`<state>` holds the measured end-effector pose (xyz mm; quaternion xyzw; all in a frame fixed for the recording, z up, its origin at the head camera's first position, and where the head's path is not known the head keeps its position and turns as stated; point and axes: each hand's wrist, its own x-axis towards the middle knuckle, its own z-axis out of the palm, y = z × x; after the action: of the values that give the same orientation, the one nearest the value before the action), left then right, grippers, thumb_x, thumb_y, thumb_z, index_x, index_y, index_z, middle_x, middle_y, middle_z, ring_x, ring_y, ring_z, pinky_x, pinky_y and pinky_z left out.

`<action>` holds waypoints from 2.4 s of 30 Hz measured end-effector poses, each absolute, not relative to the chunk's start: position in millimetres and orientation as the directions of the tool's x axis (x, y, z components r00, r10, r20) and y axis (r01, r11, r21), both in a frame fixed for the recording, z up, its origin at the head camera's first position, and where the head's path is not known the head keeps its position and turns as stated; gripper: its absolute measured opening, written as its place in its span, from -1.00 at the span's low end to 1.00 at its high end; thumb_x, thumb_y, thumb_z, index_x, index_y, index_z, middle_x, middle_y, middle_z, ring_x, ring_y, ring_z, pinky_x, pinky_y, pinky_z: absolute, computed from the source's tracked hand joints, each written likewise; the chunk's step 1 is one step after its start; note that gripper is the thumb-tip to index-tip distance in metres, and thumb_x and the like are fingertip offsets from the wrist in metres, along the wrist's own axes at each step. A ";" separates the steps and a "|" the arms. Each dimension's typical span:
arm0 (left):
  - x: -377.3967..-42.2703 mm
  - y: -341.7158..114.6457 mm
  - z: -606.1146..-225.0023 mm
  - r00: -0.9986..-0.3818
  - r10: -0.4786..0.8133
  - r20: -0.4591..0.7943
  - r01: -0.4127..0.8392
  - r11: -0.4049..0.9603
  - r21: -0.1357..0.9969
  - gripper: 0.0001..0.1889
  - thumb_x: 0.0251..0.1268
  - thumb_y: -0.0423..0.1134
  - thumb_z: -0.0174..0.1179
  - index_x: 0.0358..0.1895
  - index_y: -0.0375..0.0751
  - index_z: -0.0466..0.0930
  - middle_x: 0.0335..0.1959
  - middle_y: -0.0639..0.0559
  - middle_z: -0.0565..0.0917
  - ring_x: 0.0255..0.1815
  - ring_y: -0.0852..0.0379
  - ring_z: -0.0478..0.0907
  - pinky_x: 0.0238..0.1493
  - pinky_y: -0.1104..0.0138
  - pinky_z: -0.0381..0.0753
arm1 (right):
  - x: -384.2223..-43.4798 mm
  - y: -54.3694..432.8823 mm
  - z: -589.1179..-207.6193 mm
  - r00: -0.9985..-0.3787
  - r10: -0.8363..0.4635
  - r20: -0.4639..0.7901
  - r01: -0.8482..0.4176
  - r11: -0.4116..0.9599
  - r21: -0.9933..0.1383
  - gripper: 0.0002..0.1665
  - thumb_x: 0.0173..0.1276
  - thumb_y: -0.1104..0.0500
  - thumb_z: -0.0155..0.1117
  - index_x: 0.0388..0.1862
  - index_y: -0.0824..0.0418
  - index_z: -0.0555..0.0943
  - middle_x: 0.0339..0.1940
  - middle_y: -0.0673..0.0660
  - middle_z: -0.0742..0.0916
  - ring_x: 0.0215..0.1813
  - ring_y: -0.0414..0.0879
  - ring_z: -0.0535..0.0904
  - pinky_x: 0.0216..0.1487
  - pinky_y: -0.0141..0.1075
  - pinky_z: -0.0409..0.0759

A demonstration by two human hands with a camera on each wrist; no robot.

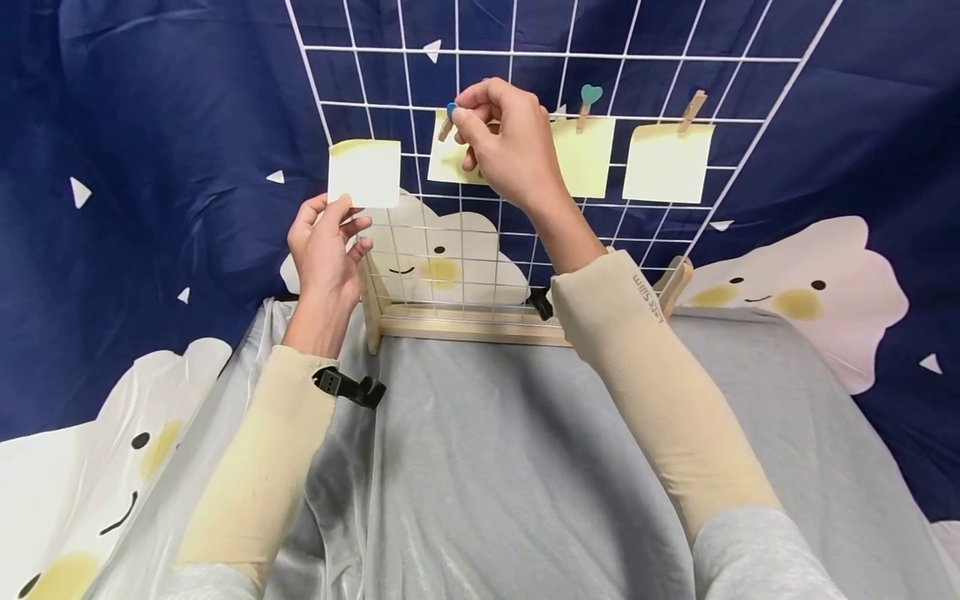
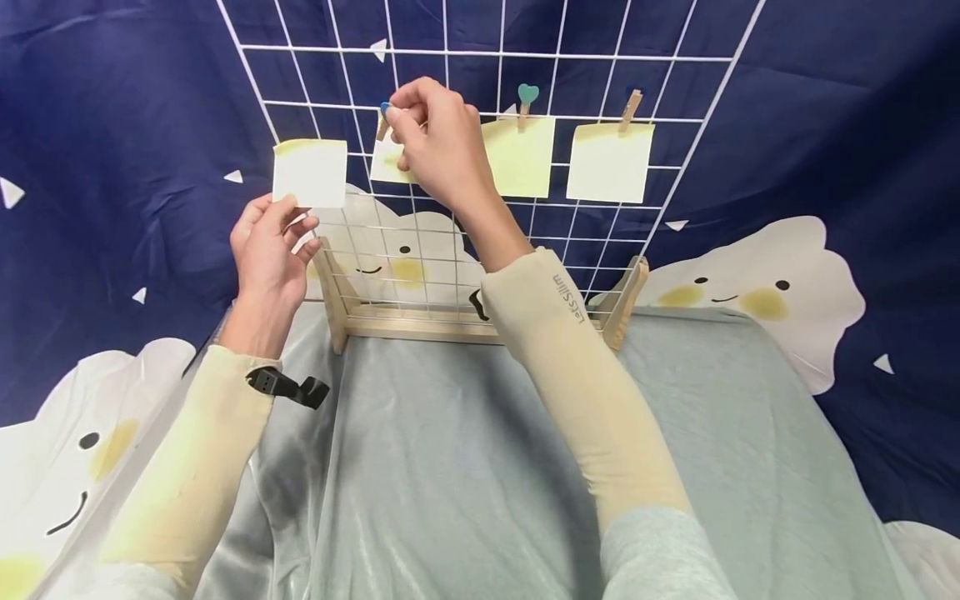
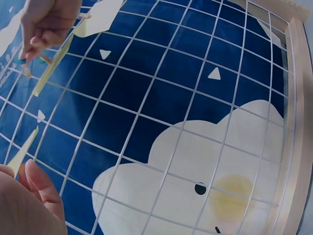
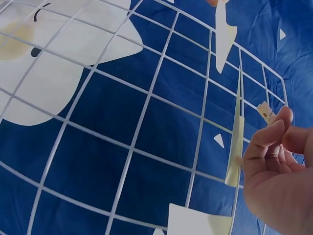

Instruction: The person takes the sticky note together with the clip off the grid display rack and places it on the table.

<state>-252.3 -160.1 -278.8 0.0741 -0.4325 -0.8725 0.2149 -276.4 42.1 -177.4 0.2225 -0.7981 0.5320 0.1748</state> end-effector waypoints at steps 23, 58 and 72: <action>-232.1 -171.3 -294.2 -0.895 -0.444 0.024 0.311 -0.586 0.749 -0.85 0.36 -0.41 0.26 -0.21 -0.20 0.45 -0.36 -0.08 0.64 -0.50 0.13 0.56 -0.56 0.42 0.46 | -255.0 95.3 -199.7 -0.844 -0.107 0.526 -0.535 0.247 -0.808 -0.81 0.52 0.31 0.19 0.00 0.39 0.62 -0.43 0.11 0.66 -0.58 -0.03 0.56 -0.53 -0.41 0.52; -200.0 -192.4 -350.8 -0.844 -0.529 -0.086 0.287 -0.581 0.761 -0.87 0.36 -0.41 0.27 -0.26 -0.22 0.47 -0.42 -0.05 0.64 -0.53 0.12 0.57 -0.62 0.42 0.42 | -225.7 189.6 -253.4 -0.883 0.081 0.463 -0.426 0.280 -0.861 -0.80 0.49 0.28 0.25 0.01 0.35 0.64 -0.45 0.01 0.70 -0.60 -0.25 0.59 -0.49 -0.47 0.57; -192.3 -196.0 -370.9 -0.836 -0.537 -0.115 0.241 -0.546 0.802 -0.87 0.37 -0.41 0.26 -0.26 -0.21 0.47 -0.45 -0.02 0.67 -0.55 0.15 0.58 -0.65 0.43 0.45 | -220.0 216.1 -293.4 -0.899 0.138 0.415 -0.400 0.127 -0.908 -0.92 0.47 0.36 0.25 -0.10 0.32 0.62 -0.49 0.04 0.69 -0.61 -0.25 0.57 -0.56 -0.49 0.54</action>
<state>-192.3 -196.0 -370.9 0.1765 -0.4192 -0.8614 0.2260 -220.0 216.1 -293.4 0.0905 -0.7221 0.6543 0.2055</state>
